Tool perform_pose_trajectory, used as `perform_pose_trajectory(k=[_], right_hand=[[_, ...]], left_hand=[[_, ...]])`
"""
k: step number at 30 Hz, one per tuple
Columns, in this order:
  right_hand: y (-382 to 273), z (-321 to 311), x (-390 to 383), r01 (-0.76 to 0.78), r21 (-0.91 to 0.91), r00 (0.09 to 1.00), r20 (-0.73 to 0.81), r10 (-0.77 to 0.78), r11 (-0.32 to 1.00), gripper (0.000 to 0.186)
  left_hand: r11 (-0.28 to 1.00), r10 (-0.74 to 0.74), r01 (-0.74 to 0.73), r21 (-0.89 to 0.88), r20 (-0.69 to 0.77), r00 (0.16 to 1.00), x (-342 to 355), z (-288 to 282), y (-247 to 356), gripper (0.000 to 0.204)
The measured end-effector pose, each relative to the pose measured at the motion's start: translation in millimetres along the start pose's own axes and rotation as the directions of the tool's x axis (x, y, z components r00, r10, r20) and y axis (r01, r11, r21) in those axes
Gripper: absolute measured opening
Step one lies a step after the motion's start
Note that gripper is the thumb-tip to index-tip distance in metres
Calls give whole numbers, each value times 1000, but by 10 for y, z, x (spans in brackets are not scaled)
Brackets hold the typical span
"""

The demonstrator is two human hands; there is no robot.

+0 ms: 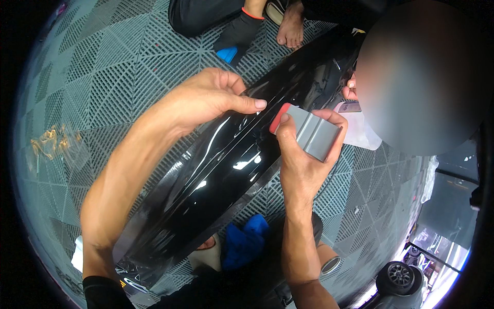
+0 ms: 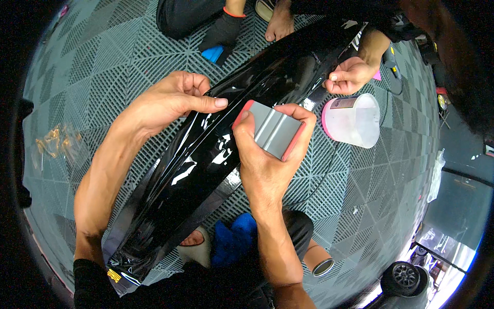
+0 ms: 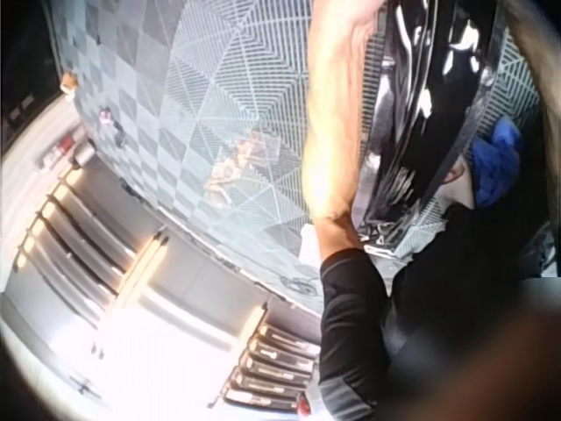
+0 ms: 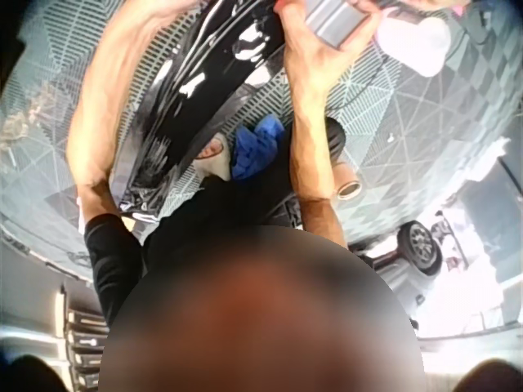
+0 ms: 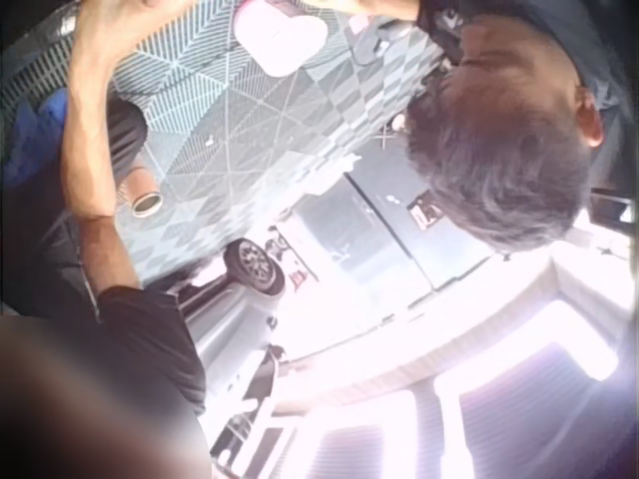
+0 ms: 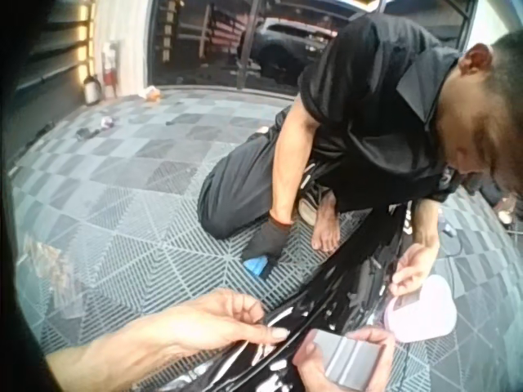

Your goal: The person applies a clear protective film to a black car part using a squeegee and fingers to smooth out bubbles and ensure adhesion. They repeatedly press and rub the film along the surface, occasionally lifting edges to adjust placement.

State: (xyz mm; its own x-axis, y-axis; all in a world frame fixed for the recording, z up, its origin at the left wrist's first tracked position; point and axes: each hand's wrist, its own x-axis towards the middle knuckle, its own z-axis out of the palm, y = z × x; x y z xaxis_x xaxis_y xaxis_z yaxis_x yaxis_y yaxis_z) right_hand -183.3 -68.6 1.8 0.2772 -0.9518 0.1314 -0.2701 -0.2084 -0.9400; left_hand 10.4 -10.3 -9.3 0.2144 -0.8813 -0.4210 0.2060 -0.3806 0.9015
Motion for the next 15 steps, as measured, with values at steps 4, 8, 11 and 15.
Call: perform_pose_trajectory(k=[4, 8, 11, 15], right_hand=[[-19, 14, 2, 45, -97, 999, -5, -46, 994, 46], [-71, 34, -18, -19, -60, 1000, -7, 19, 998, 49], [-87, 57, -20, -3, -86, 1000, -18, 1, 996, 48], [-78, 71, -14, 46, -146, 999, -11, -48, 988, 48]], left_hand=[[998, 51, -49, 42, -38, 998, -20, -12, 11, 42], [989, 103, -86, 122, -141, 985, -50, 8, 5, 41], [991, 107, -94, 92, -143, 984, -60, 2, -8, 38], [996, 84, -79, 37, -158, 984, -43, -2, -69, 34]])
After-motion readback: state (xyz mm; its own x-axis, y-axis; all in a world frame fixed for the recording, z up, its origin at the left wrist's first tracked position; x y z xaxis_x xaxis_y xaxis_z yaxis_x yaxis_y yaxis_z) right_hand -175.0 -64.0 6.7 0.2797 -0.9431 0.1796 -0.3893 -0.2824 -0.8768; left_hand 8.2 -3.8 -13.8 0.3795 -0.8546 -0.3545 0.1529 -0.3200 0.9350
